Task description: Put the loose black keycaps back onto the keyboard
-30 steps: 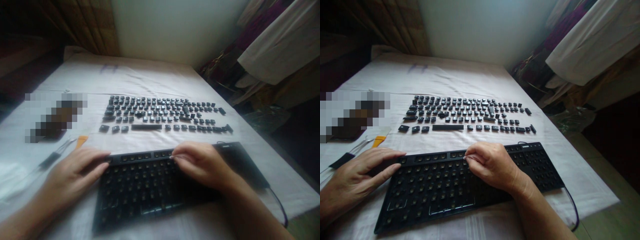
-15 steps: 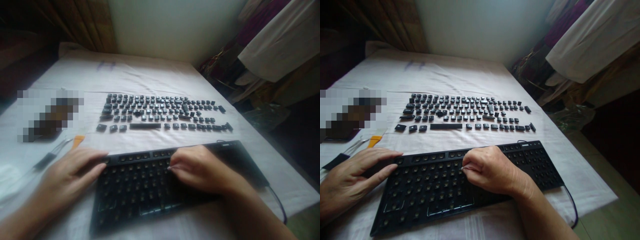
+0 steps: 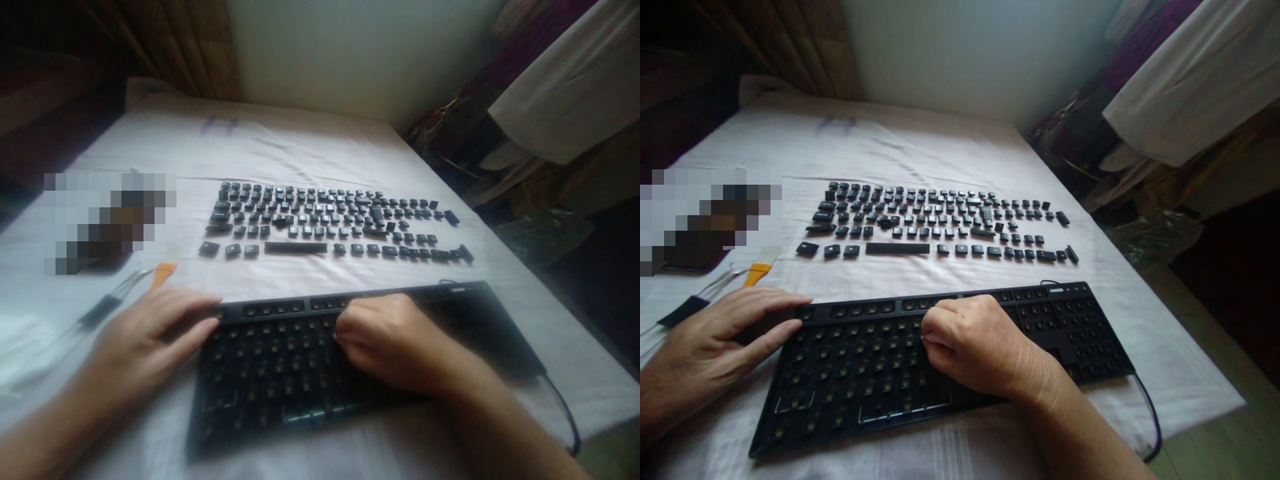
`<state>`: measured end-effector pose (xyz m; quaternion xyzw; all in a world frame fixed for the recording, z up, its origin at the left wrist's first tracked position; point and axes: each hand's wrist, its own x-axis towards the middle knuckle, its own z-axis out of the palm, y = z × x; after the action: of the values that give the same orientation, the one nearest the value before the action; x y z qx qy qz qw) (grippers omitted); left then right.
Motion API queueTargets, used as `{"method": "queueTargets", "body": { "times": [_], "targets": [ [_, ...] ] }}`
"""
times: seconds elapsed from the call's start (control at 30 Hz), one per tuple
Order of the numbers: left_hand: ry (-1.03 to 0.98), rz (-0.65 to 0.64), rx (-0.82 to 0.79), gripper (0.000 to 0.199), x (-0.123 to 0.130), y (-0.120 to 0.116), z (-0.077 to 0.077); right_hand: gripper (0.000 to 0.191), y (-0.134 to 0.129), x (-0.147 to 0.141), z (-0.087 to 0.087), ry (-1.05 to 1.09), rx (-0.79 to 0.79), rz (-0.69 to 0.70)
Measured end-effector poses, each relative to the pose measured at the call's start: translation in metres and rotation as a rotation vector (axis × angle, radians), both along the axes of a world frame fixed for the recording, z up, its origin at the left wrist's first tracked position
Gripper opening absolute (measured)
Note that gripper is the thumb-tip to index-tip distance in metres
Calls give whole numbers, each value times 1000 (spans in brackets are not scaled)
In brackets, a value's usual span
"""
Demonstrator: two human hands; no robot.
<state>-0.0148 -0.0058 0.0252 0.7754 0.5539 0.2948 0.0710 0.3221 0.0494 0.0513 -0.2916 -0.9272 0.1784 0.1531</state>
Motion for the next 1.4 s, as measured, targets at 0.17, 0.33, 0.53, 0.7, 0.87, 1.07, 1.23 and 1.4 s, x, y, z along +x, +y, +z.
{"method": "queueTargets", "body": {
  "times": [0.17,0.33,0.53,0.7,0.87,1.07,1.23,1.4],
  "targets": [
    [2,5,29,30,2,1,0,15,0,-2,3,-28,-17,7],
    [4,6,18,31,2,2,0,15,0,-1,2,-18,-43,13],
    [15,8,11,31,2,2,0,15,0,-1,-2,-12,-4,-4],
    [16,3,-8,31,-2,1,-3,14,-1,-1,0,-45,-16,-16],
    [19,6,-10,30,-3,0,-4,14,-1,-1,2,-45,-31,-2],
    [-6,3,15,30,1,1,0,14,-1,-2,-1,-46,-14,5],
    [-13,5,9,28,1,1,-1,15,-2,-2,0,-39,-13,-7],
    [-10,10,12,28,-2,-1,-3,15,-2,-2,1,-41,-23,3]
  ]
}}
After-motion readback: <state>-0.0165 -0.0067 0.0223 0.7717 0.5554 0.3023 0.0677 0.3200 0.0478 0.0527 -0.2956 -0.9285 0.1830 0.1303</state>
